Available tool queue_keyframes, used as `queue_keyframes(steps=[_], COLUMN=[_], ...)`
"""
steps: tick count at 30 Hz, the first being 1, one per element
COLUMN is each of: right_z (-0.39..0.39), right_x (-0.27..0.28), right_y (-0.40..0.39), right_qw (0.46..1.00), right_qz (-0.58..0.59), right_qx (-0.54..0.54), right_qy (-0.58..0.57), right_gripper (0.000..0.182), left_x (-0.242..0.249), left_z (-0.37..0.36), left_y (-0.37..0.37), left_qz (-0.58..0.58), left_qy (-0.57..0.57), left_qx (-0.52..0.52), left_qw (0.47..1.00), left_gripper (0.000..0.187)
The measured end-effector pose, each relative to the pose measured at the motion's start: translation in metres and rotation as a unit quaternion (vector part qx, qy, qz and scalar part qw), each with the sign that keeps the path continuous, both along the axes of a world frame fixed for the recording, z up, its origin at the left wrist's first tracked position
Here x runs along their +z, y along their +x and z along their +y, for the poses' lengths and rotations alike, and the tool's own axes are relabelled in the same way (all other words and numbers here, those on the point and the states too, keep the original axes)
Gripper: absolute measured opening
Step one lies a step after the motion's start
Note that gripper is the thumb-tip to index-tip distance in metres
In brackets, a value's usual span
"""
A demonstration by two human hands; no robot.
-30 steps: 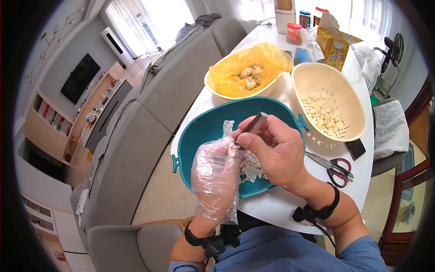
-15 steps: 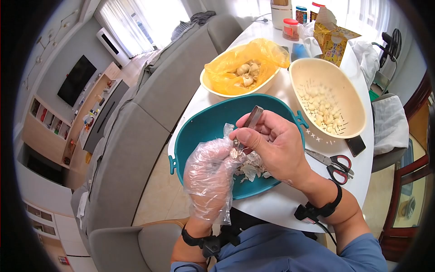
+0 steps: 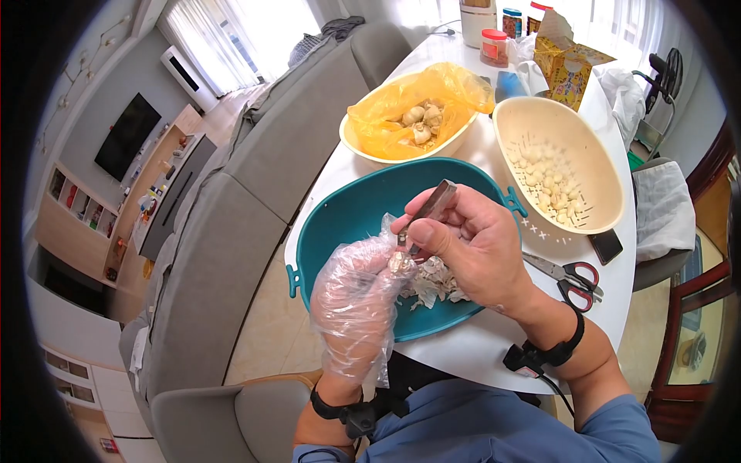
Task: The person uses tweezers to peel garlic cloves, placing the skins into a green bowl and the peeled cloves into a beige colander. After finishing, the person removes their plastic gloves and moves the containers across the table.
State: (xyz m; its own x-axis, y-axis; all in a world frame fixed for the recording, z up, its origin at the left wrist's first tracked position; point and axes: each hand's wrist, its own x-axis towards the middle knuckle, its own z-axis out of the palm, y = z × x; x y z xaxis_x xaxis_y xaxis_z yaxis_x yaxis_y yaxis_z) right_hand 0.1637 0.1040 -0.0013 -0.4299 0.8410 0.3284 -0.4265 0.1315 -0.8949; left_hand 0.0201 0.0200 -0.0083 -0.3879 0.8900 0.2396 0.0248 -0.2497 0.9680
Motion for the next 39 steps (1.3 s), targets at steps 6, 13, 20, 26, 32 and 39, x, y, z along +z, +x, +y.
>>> queue_keyframes(steps=[6,13,20,26,32,39], right_z=[0.0023,0.0037,0.0026,0.0022,0.0032,-0.0034], right_x=[0.0047,0.0053,0.0044,0.0045,0.0041,-0.0026], right_y=[0.0068,0.0079,0.0069,0.0057,0.0057,-0.0016], right_qw=[0.996,0.996,0.994,0.988,0.984,0.944], right_qz=[-0.049,-0.057,-0.072,-0.078,-0.079,-0.131], right_qx=[-0.011,-0.014,-0.029,-0.046,-0.056,-0.162], right_qy=[0.078,0.071,0.083,0.128,0.151,0.256], right_gripper=[0.023,0.021,0.020,0.022,0.021,0.014], left_x=[0.0047,0.0039,-0.0012,-0.0001,0.0018,0.0038], left_z=[-0.0028,-0.0042,-0.0057,-0.0078,-0.0076,-0.0076], left_y=[-0.0025,-0.0026,-0.0035,-0.0045,-0.0017,-0.0022], left_qz=[-0.091,-0.014,0.002,0.050,-0.012,0.021], left_qy=[-0.021,-0.020,-0.003,-0.022,-0.017,-0.007], left_qx=[-0.039,-0.041,-0.027,-0.006,-0.039,-0.056], left_qw=[0.995,0.999,1.000,0.998,0.999,0.998], left_gripper=[0.015,0.019,0.015,0.014,0.015,0.014])
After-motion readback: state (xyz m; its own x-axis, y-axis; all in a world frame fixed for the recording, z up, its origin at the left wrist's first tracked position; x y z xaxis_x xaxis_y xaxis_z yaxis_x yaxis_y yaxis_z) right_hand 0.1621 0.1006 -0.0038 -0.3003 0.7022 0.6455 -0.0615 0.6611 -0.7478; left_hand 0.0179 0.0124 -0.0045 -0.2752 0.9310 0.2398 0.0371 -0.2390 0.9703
